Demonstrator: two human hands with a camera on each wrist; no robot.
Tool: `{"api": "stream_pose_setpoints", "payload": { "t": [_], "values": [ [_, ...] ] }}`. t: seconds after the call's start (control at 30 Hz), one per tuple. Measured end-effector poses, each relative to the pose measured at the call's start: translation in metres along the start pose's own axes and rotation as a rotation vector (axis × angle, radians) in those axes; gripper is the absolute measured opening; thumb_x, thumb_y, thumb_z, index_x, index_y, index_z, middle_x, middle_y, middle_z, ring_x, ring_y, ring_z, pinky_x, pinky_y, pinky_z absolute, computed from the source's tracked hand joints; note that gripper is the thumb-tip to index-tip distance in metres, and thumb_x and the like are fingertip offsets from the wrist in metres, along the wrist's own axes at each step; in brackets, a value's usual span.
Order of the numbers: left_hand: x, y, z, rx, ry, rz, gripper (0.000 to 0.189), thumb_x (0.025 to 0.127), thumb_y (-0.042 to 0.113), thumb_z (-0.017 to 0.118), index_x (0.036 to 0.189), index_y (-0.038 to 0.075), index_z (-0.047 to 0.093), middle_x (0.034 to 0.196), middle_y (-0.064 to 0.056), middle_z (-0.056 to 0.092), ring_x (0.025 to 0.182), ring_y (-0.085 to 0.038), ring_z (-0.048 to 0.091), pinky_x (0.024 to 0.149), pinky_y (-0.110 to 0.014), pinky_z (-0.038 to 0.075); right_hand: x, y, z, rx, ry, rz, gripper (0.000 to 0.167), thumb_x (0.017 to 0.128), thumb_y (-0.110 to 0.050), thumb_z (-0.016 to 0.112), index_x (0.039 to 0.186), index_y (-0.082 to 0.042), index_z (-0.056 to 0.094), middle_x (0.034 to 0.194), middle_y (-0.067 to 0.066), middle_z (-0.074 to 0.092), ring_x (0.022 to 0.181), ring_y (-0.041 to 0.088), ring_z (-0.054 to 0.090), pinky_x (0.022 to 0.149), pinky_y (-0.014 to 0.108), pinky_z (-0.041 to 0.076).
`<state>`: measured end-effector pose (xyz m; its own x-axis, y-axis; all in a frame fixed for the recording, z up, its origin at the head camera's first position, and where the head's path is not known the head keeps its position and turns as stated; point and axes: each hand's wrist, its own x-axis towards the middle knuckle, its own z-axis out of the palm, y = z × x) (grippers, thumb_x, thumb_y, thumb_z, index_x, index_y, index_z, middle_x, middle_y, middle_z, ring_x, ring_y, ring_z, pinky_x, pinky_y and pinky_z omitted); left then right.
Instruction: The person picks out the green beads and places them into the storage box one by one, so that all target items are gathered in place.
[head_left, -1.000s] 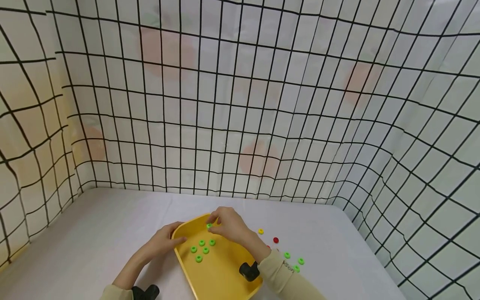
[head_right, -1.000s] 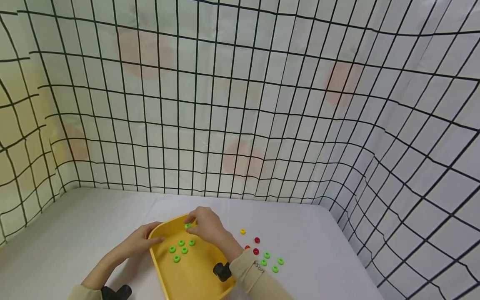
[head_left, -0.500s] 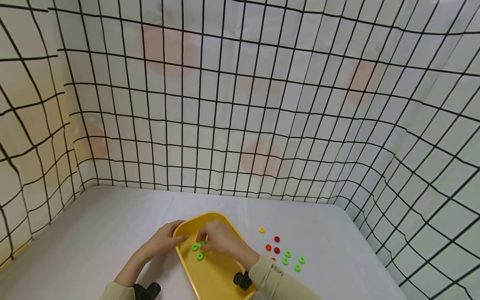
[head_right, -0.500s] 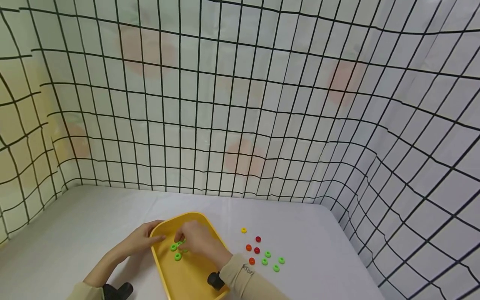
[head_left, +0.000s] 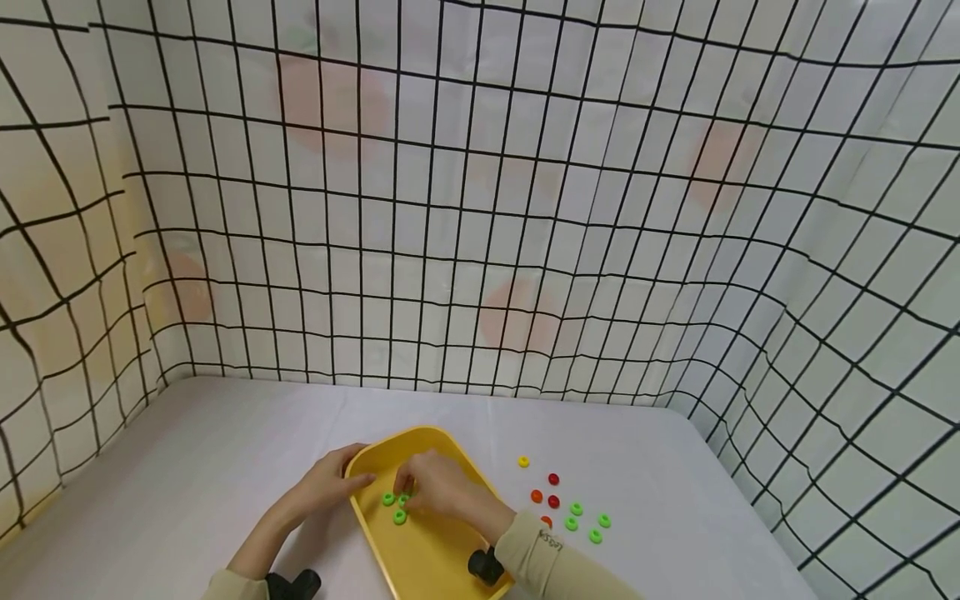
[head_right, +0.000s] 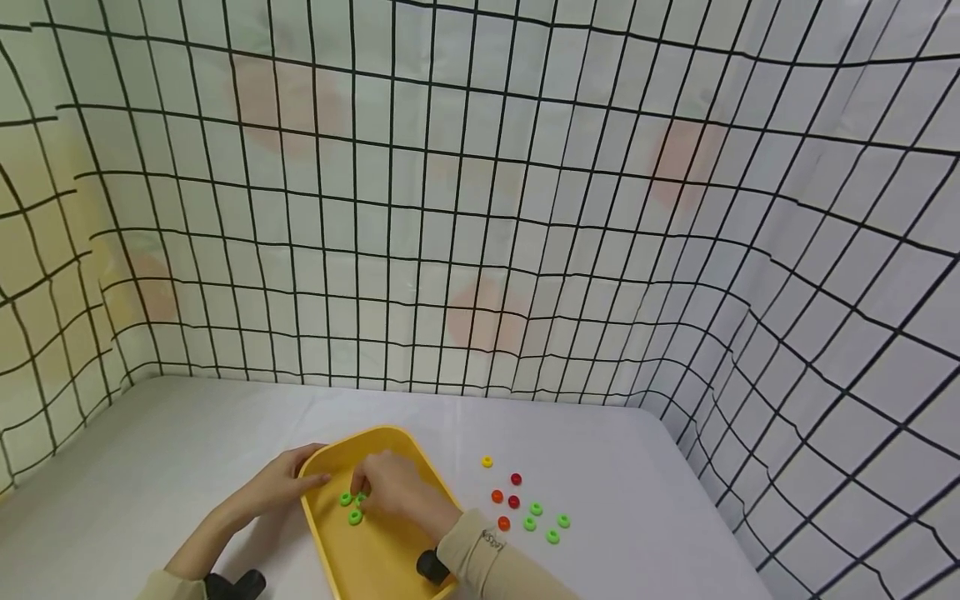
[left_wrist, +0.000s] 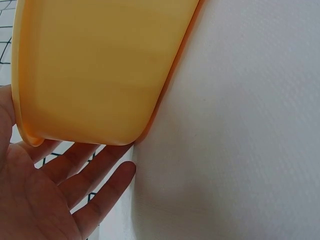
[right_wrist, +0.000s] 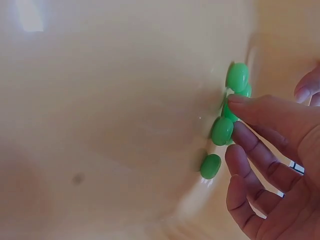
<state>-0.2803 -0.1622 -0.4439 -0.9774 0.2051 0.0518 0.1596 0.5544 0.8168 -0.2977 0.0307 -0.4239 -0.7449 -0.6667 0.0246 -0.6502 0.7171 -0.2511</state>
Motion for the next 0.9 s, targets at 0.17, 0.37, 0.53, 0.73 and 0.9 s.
{"api": "stream_pose_setpoints", "payload": {
  "t": [0.17, 0.37, 0.53, 0.73, 0.9],
  "values": [
    [-0.001, -0.001, -0.001, -0.001, -0.004, 0.013, 0.041, 0.084, 0.014, 0.066, 0.123, 0.000, 0.057, 0.113, -0.011, 0.065, 0.093, -0.017, 0.056, 0.089, -0.042, 0.047, 0.000, 0.001, 0.000, 0.008, -0.004, 0.002, 0.012, 0.074, -0.012, 0.078, 0.084, -0.017, 0.073, 0.077, -0.010, 0.068, 0.068, -0.003, 0.055, 0.060, 0.010, 0.042],
    [0.000, -0.001, -0.002, 0.009, -0.015, 0.047, 0.042, 0.085, 0.015, 0.065, 0.122, -0.001, 0.057, 0.113, -0.013, 0.065, 0.091, -0.017, 0.055, 0.085, -0.037, 0.047, 0.000, 0.001, -0.006, 0.029, -0.006, 0.024, 0.016, 0.075, -0.011, 0.076, 0.090, -0.016, 0.074, 0.082, -0.009, 0.070, 0.073, 0.000, 0.058, 0.062, 0.011, 0.044],
    [-0.001, 0.000, -0.001, 0.010, -0.004, 0.026, 0.042, 0.084, 0.014, 0.065, 0.122, -0.001, 0.057, 0.113, -0.013, 0.065, 0.093, -0.017, 0.056, 0.088, -0.041, 0.047, -0.003, 0.001, -0.019, 0.048, 0.022, -0.005, 0.015, 0.079, -0.014, 0.073, 0.094, -0.014, 0.073, 0.088, -0.006, 0.071, 0.081, 0.005, 0.061, 0.066, 0.012, 0.045],
    [-0.001, 0.002, 0.000, 0.012, 0.004, 0.001, 0.042, 0.084, 0.014, 0.066, 0.122, 0.000, 0.057, 0.113, -0.011, 0.065, 0.091, -0.016, 0.055, 0.089, -0.043, 0.047, -0.007, 0.007, -0.040, 0.098, 0.089, 0.004, 0.017, 0.081, -0.016, 0.072, 0.097, -0.013, 0.072, 0.092, -0.004, 0.070, 0.084, 0.008, 0.061, 0.070, 0.014, 0.046],
    [-0.001, 0.002, 0.000, -0.001, -0.005, -0.011, 0.042, 0.084, 0.014, 0.066, 0.122, 0.001, 0.057, 0.112, -0.011, 0.065, 0.088, -0.016, 0.054, 0.086, -0.040, 0.047, -0.013, 0.017, -0.054, 0.147, 0.131, 0.041, 0.018, 0.080, -0.017, 0.073, 0.097, -0.012, 0.071, 0.092, -0.002, 0.069, 0.077, 0.006, 0.057, 0.068, 0.014, 0.046]
  ]
}}
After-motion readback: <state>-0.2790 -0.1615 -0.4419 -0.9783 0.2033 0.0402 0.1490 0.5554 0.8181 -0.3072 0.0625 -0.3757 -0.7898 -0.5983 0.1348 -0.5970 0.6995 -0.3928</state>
